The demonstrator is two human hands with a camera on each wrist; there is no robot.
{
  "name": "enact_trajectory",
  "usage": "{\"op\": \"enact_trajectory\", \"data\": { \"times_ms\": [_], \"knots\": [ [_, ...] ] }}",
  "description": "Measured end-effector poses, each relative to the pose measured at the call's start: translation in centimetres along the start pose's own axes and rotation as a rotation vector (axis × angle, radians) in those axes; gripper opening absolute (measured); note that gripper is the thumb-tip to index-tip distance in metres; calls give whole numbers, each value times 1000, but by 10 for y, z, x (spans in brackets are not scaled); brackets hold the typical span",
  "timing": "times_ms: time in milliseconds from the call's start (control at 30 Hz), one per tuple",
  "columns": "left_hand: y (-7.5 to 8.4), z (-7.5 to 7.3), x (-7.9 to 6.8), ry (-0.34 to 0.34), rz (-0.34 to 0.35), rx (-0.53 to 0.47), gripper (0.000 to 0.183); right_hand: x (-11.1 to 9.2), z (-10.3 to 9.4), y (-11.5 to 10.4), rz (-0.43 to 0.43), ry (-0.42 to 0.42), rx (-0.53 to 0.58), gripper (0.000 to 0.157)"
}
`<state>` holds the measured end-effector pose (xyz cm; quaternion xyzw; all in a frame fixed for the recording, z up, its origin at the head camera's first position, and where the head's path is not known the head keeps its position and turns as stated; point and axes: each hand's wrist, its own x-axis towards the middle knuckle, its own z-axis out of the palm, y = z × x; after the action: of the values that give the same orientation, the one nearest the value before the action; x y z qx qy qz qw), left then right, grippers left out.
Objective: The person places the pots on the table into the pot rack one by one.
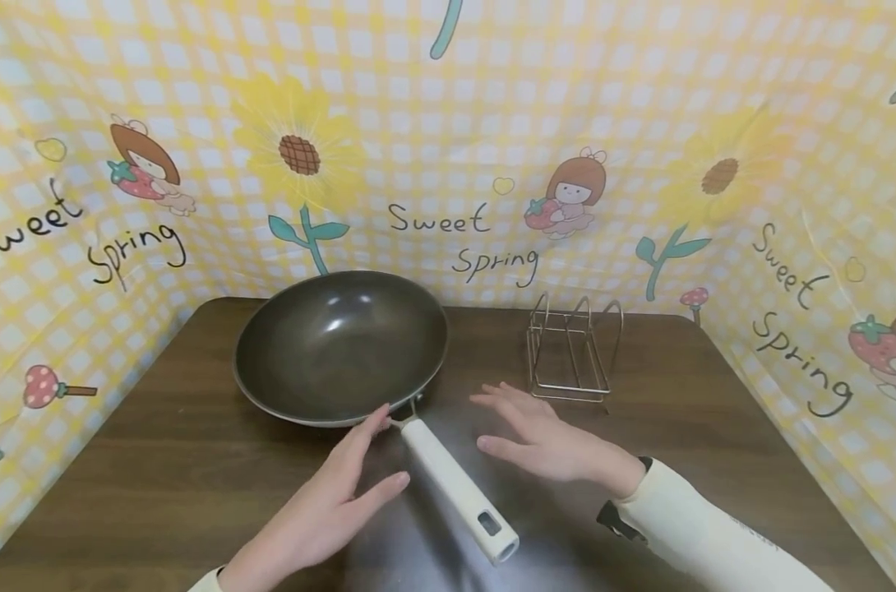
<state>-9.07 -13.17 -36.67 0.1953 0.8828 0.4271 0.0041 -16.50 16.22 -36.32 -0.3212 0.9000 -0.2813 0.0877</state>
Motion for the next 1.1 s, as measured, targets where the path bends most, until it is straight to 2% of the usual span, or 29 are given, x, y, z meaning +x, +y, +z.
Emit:
{"op": "enact_trajectory", "data": {
  "times_ms": [200, 300, 367, 467, 567, 600, 667, 733, 833, 933, 1000, 1100],
  "knots": [
    [-10, 6, -8, -177, -41, -288, 71, 8, 8, 1, 23, -139, 204, 56],
    [-18, 15, -8, -280, -63, -430, 69, 15, 11, 2, 30, -175, 307, 54],
    [-23, 21, -8, -369, -60, -563, 69, 20, 13, 3, 38, -187, 395, 53],
    [-28, 32, -6, -539, -41, -888, 67, 25, 16, 5, 39, -216, 556, 52],
    [-29, 44, -3, -716, -6, -1273, 55, 30, 17, 8, 36, -273, 696, 53],
    [-29, 48, -1, -758, -7, -1380, 52, 32, 18, 9, 43, -292, 732, 54],
    [-27, 56, 2, -823, 2, -1532, 46, 36, 20, 10, 60, -331, 804, 57],
    [-25, 64, 4, -856, 3, -1640, 45, 39, 23, 10, 89, -360, 876, 61],
    [-24, 78, 4, -876, 5, -1750, 46, 45, 31, 9, 136, -392, 991, 64],
    [-21, 93, 2, -850, -2, -1828, 46, 50, 38, 7, 166, -432, 1081, 65],
    [-18, 103, 1, -820, -17, -1869, 46, 54, 42, 7, 159, -471, 1131, 64],
    [-12, 115, 2, -776, 1, -1903, 45, 59, 47, 5, 138, -530, 1198, 57]
  ]
}}
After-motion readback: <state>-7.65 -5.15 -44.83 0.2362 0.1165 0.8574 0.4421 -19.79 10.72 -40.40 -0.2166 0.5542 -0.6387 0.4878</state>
